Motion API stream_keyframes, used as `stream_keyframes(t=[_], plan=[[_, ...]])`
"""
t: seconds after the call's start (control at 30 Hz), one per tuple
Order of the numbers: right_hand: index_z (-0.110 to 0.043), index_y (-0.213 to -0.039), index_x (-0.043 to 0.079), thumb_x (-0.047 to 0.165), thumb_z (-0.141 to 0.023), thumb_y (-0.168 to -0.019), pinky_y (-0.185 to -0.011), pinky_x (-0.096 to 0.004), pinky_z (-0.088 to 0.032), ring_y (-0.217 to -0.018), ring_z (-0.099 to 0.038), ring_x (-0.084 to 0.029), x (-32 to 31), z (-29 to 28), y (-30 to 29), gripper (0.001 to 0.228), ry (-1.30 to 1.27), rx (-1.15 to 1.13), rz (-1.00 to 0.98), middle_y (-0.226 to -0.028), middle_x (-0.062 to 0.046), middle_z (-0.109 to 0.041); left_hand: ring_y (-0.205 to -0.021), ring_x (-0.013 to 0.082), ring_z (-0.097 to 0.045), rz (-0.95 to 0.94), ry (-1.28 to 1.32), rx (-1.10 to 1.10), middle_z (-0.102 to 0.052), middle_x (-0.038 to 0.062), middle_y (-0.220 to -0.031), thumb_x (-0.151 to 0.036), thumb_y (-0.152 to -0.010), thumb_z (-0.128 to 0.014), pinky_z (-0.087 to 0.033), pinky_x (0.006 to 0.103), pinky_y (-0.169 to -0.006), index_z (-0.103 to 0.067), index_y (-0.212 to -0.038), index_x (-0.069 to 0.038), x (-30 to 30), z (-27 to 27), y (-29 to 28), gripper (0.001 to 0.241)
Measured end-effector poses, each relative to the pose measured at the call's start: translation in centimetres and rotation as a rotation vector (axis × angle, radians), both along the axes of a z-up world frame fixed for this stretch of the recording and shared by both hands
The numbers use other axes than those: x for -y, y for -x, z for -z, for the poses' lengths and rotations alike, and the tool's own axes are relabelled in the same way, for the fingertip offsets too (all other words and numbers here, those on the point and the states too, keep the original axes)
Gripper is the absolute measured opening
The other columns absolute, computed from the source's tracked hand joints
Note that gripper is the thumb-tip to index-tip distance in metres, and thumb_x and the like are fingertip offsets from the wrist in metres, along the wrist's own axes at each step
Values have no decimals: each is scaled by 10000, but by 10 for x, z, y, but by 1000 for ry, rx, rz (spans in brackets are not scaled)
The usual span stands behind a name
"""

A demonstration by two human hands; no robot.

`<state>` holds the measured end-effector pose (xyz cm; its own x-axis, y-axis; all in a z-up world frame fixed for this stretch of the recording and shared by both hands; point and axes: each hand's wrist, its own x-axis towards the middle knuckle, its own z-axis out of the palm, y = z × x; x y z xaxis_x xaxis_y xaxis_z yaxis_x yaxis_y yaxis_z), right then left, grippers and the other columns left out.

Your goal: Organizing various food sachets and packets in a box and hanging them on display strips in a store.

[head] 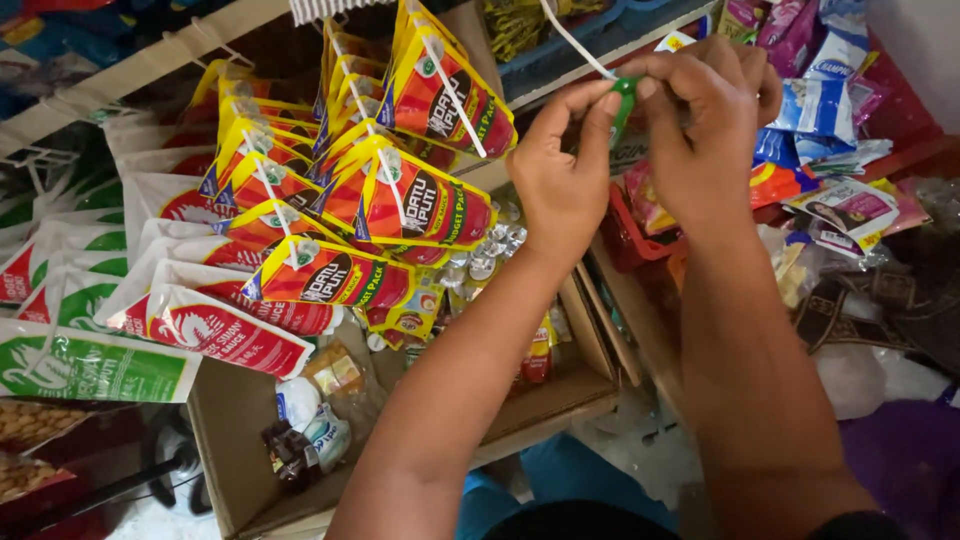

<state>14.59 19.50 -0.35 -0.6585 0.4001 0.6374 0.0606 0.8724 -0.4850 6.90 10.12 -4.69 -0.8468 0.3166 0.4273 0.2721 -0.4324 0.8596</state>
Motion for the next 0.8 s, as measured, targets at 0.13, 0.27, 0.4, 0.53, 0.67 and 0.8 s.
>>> stream_keyframes(t=[0.13,0.27,0.4,0.53,0.67,0.8], plan=[[-773,-1101,127,21,-684,-1031,-984,-386,-270,-1017,-480,-213,5,-2,2,155,16,-53,25,-989,-19,-604,-841,23,-639,-58,74,-28,-734,-15,-923,-103,-1054,-697,-555,203,-790,-721,-1121,-12,-2,-5,-2,116],[-781,-1094,146,49,-696,-1053,-1008,-387,-279,-1045,-490,-209,0,12,7,135,62,-45,44,-984,-4,-622,-828,22,-637,-71,32,10,-736,-3,-928,-100,-1047,-696,-550,206,-781,-721,-1133,-17,-4,0,1,122],[-779,-1073,150,60,-709,-1031,-1008,-399,-282,-1093,-504,-230,-6,22,23,121,16,-58,52,-975,-6,-625,-804,26,-624,-36,-15,92,-728,4,-917,-95,-1045,-689,-534,235,-797,-713,-1125,-9,-10,12,14,119],[-776,-1070,162,91,-717,-987,-999,-420,-282,-1108,-510,-263,-19,40,47,124,-34,-73,21,-1046,-29,-633,-838,54,-647,-139,92,45,-727,7,-948,-105,-1028,-689,-553,245,-786,-712,-1115,-13,-15,26,35,129],[-776,-1030,180,155,-763,-997,-990,-454,-272,-1130,-524,-286,-35,51,77,43,-98,-85,21,-1080,-37,-658,-798,90,-659,-260,218,5,-738,27,-901,-78,-1007,-670,-564,263,-759,-719,-1139,-9,-18,20,53,157],[-761,-1038,163,145,-743,-1014,-1015,-470,-251,-1183,-543,-277,-46,62,105,35,-102,-110,-16,-1115,-25,-695,-971,116,-720,-211,125,-27,-757,72,-1076,-56,-1041,-613,-585,290,-903,-662,-1268,-19,-27,36,72,235]])
